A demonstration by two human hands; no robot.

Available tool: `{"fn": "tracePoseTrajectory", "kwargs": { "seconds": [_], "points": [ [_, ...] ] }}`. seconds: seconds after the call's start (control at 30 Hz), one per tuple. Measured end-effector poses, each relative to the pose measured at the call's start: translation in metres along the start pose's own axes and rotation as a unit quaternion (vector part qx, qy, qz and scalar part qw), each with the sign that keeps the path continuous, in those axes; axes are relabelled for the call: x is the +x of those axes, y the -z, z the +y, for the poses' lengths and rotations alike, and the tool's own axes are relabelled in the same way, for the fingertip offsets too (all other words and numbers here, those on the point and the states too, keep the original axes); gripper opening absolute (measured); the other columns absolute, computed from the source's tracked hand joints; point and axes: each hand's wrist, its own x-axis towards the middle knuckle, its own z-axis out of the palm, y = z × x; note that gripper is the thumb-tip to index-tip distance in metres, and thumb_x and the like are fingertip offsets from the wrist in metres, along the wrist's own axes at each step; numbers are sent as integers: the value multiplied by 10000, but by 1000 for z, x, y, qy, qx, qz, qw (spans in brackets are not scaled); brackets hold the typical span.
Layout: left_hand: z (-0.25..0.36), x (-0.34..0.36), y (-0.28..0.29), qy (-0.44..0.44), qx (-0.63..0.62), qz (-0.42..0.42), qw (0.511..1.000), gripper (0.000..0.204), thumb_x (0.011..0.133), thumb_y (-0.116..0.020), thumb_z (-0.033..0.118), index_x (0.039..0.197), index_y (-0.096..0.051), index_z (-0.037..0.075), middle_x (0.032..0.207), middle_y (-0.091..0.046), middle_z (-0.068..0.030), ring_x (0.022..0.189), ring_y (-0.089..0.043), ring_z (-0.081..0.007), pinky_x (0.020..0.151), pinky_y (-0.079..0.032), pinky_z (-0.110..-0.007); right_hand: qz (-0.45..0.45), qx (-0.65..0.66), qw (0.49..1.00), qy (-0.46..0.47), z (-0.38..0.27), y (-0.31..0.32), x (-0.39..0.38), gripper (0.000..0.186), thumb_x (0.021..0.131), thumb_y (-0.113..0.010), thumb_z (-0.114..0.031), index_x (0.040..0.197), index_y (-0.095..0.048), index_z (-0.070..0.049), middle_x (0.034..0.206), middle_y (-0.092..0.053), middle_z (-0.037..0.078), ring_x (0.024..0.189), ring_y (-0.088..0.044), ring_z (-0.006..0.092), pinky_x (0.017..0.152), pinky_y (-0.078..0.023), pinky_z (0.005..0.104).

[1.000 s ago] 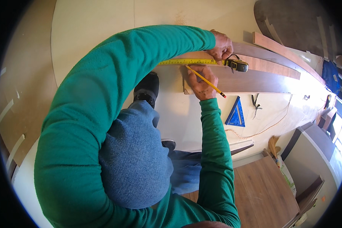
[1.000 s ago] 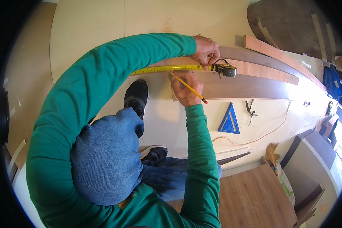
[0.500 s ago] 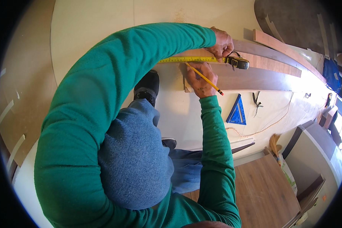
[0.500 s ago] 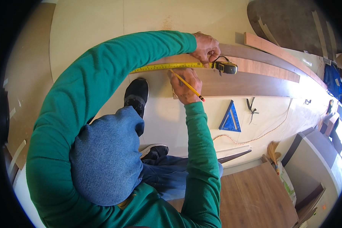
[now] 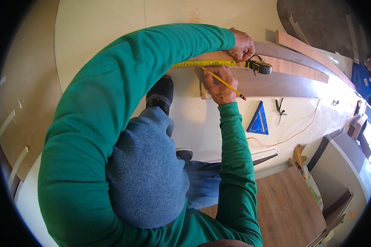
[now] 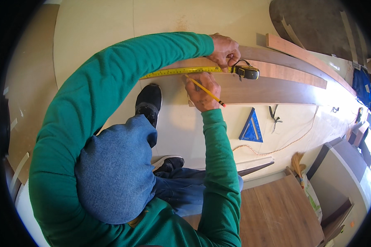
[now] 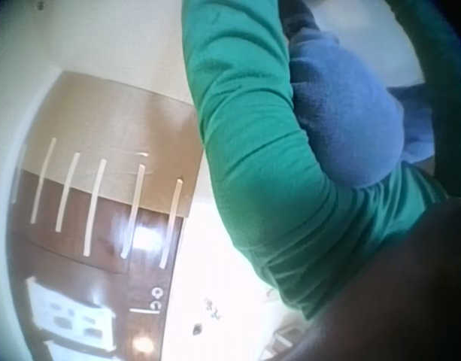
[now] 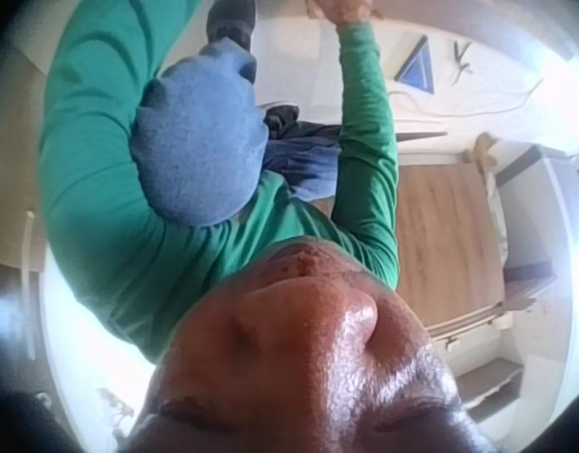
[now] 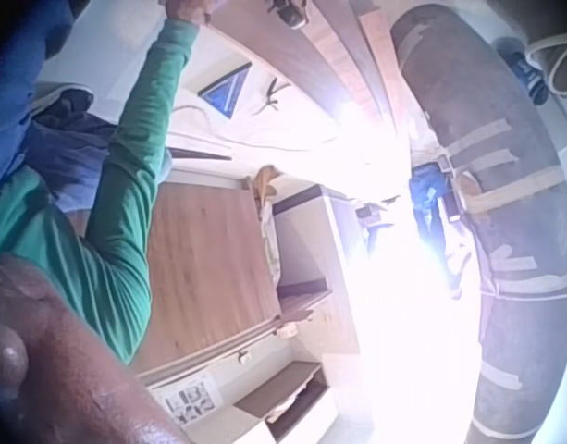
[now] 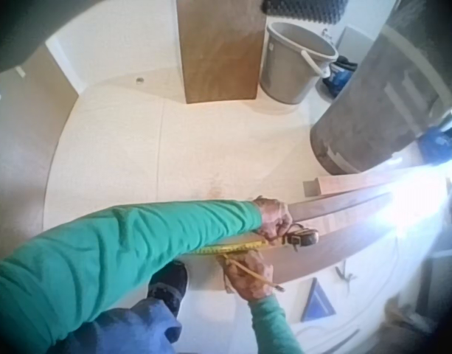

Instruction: The person measures and marks a wooden plank using a tape measure, pencil, and speed square. They then use a hand saw to cut the plank along the marked line. The person repeats the measuring and marking process on another plank.

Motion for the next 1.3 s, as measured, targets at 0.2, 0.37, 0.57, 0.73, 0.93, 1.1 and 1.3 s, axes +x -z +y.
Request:
{"fn": "tracePoseTrajectory", "kwargs": {
  "seconds": [0.2,0.37,0.57,0.73,0.93,1.1,1.3],
  "points": [
    [0,1,1,3,2,-10,1000,298,705,-915,354,893,-743,198,910,-657,5,902,-668,-210,730,-518,-443,-11,-15,1000,-19,-2,2,2,104,824,-782,-104,889,-710,-66,800,-685,123,758,-673,326,692,-560,427],
    [0,2,1,7,-1,-9,1000,310,692,-921,354,895,-745,199,913,-652,7,898,-661,-207,735,-520,-435,-4,-15,1000,-20,-2,0,1,103,823,-780,-103,884,-705,-68,795,-683,124,750,-673,323,688,-559,427],
    [1,1,3,1,-15,-20,1000,308,686,-927,341,880,-749,182,880,-679,11,855,-673,-201,703,-513,-420,-6,-22,999,-24,-3,0,2,116,820,-782,-105,893,-701,-67,787,-677,122,732,-666,321,679,-556,429],
    [1,-2,2,-15,-25,8,1000,293,687,-924,319,874,-750,175,798,-676,12,800,-667,-196,664,-501,-415,-5,-11,999,-31,-4,0,2,118,817,-782,-109,879,-691,-66,776,-669,112,726,-659,321,672,-551,427],
    [7,-2,3,-2,1,15,1000,262,708,-901,331,848,-747,171,746,-669,22,749,-654,-178,636,-481,-409,-11,-32,999,-2,2,0,2,125,857,-780,-146,899,-697,-64,815,-675,114,654,-648,266,624,-540,390],
    [6,2,9,-17,6,-20,1000,247,727,-891,317,866,-758,163,785,-699,16,774,-662,-175,660,-495,-394,-12,67,993,-96,-2,6,-1,110,886,-745,-122,892,-685,-30,857,-705,87,709,-642,180,661,-527,339],
    [-15,-4,10,-61,-61,-24,996,231,772,-862,247,953,-777,132,854,-726,-27,866,-683,-207,783,-527,-382,-2,171,969,-180,-1,64,-50,59,929,-665,-48,906,-665,6,910,-722,77,827,-611,116,761,-510,290]
  ]
}}
